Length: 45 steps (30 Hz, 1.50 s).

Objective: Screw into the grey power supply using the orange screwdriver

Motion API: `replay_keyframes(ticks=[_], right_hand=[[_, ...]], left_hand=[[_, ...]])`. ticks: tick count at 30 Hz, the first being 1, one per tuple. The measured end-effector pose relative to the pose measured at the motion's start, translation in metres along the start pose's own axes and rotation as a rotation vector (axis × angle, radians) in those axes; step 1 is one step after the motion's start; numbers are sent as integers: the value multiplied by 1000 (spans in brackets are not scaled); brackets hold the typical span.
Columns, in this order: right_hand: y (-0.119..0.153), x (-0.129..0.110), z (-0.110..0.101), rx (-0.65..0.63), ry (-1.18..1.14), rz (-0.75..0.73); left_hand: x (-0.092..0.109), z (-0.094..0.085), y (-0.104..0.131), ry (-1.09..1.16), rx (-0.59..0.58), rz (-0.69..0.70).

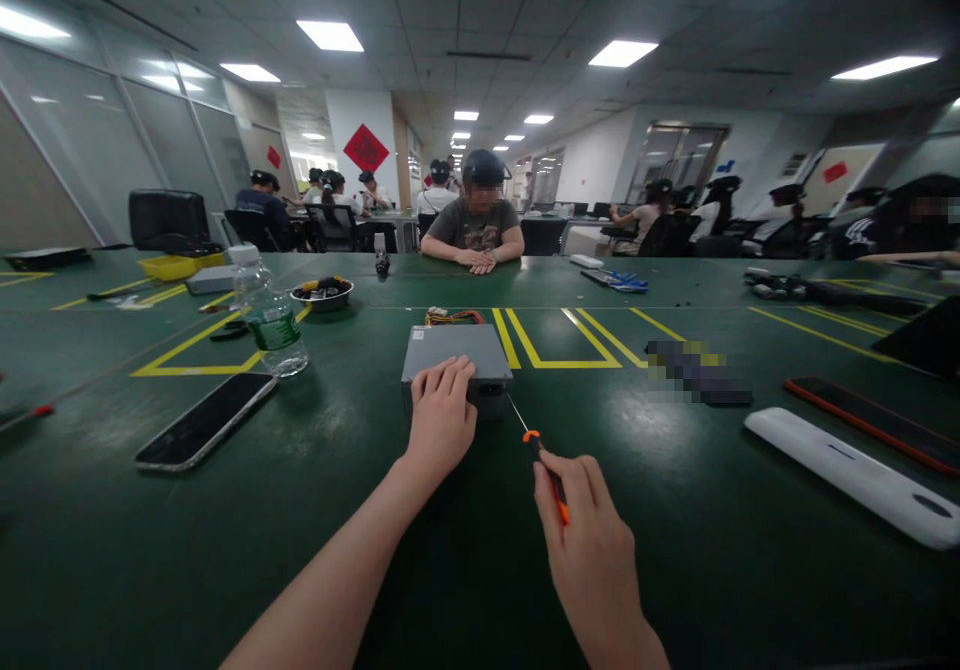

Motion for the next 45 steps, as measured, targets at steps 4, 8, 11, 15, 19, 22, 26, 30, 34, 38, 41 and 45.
replay_keyframes(ticks=[4, 8, 11, 15, 19, 22, 26, 30, 34, 38, 41, 45], right_hand=[[0, 2, 0, -23, -12, 30], [-1, -3, 1, 23, -47, 25], [2, -5, 2, 9, -39, -19], [7, -1, 1, 16, 22, -71], [8, 1, -1, 29, 73, -103], [6, 0, -1, 7, 43, -65], [2, -2, 0, -2, -32, -11], [4, -2, -2, 34, -80, -18], [10, 8, -1, 1, -66, 112], [13, 11, -5, 4, -26, 150], [10, 8, -10, 77, -71, 86], [9, 5, -9, 71, -137, -29]], left_hand=[[0, 0, 0, -9, 1, 3], [-1, 0, 0, 1, 7, 15], [-1, -2, 0, 21, 18, 24], [-9, -9, -2, 82, 95, -17], [-45, -14, 0, 216, 326, -377], [-75, 4, 4, 611, 280, -719], [-85, 24, 6, 966, 166, -817], [-82, 20, 6, 980, 190, -798], [-76, 13, 7, 933, 194, -785], [-72, 12, 8, 916, 171, -775], [-72, 16, 8, 895, 130, -782], [-68, 8, 4, 647, 160, -641]])
Point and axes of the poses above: each hand's wrist, its own y-axis away from the middle knuckle, its own z-axis out of the palm, x = y × z, the point moved 4 cm from there along -y, towards the middle knuckle
